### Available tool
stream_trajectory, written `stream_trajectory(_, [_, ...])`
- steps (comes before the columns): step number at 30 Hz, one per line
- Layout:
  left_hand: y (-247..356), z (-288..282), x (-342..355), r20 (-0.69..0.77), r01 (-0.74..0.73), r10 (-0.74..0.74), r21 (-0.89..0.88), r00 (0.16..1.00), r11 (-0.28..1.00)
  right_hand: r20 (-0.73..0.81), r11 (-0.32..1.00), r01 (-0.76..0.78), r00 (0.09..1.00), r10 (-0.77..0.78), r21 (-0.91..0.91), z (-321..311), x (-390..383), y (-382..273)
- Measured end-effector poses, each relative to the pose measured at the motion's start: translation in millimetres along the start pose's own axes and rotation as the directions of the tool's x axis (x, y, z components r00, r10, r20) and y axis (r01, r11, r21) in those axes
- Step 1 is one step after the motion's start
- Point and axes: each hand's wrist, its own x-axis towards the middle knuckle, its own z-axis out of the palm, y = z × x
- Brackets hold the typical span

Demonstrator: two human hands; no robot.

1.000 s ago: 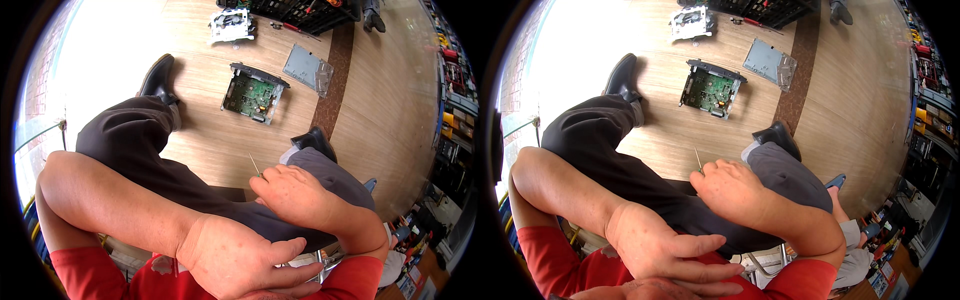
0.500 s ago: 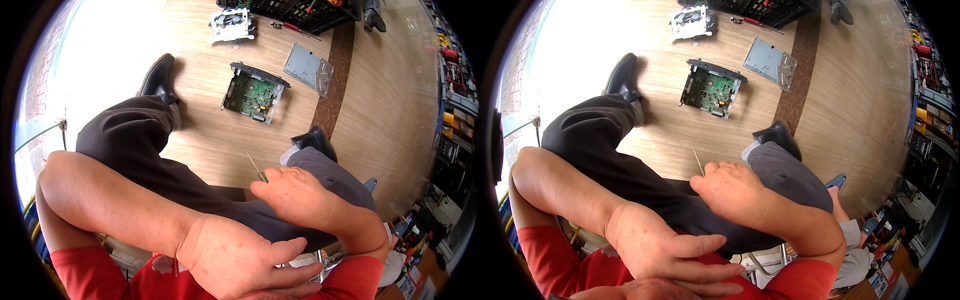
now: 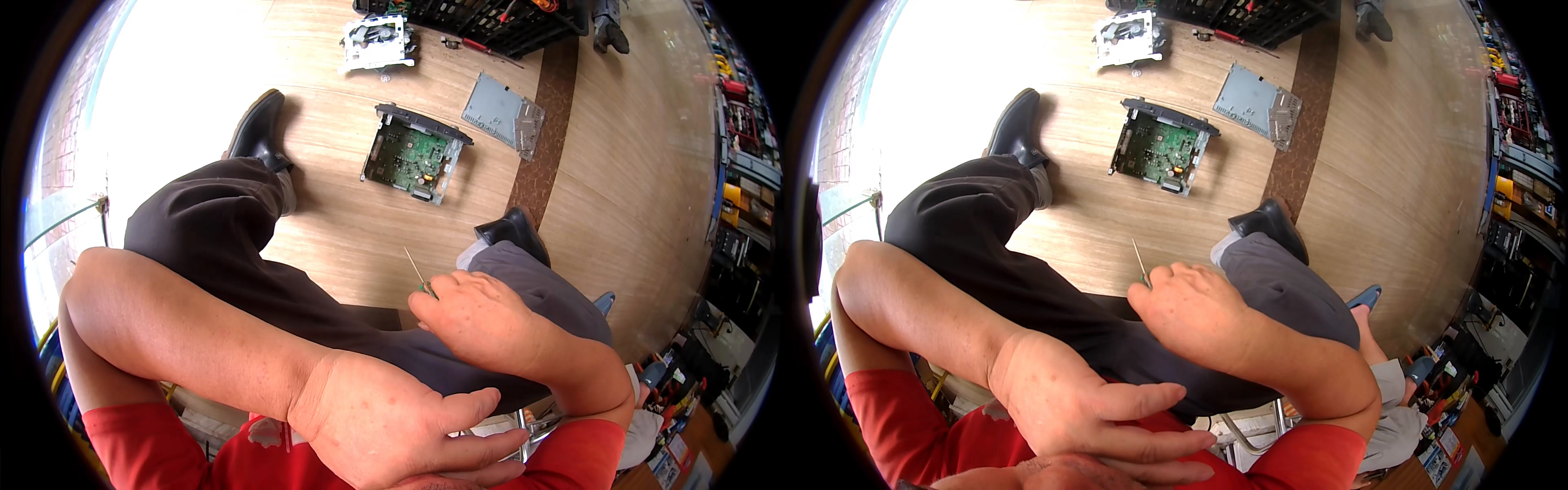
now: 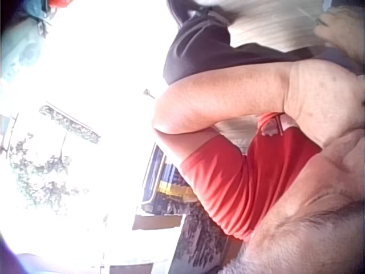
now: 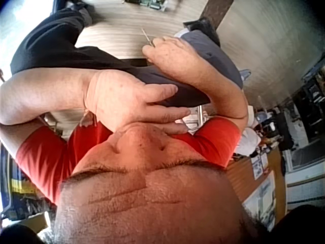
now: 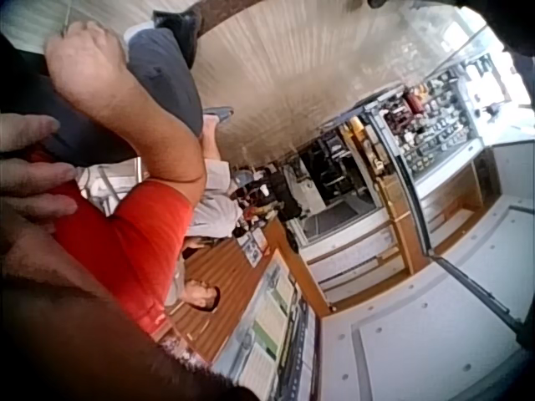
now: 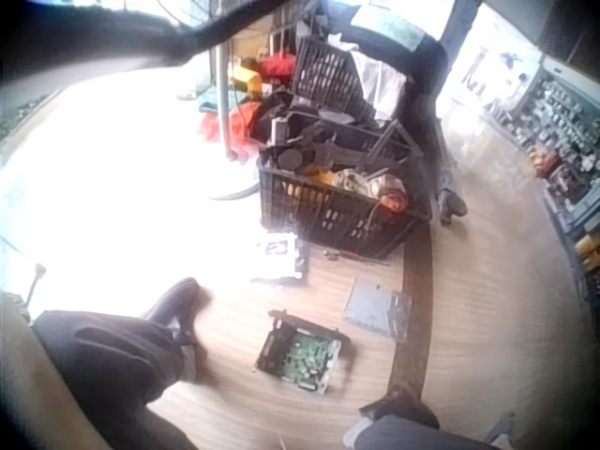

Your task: The person repairs an electronic component by using a screwdriver to reassemble its casing on the floor.

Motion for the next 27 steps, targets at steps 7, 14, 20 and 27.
stream_trajectory(7, [-3.3, -11.1, 3.2, 0.065, 0.001, 0.004, -0.068, 0.998, 0.998, -0.012, 1.000, -0.001, 1.000, 0.001, 0.006, 2.5, -0.1, 0.7])
stream_trajectory(14, [-15.1, -27.5, 6.3, 0.117, -0.065, 0.060, 0.034, 0.991, 0.997, 0.009, 1.000, -0.016, 1.000, 0.016, -0.005, 0.2, 0.1, -0.7])
stream_trajectory(20, [-22.7, -44.7, 17.1, 0.262, -0.064, 0.097, -0.131, 0.960, 0.989, 0.022, 1.000, -0.024, 0.999, 0.024, -0.012, -0.1, 0.4, -1.2])
stream_trajectory(27, [-4.3, -11.3, 5.1, 0.124, -0.026, 0.035, -0.074, 0.992, 0.997, 0.017, 1.000, -0.018, 1.000, 0.019, -0.015, -0.5, 0.5, -1.8])
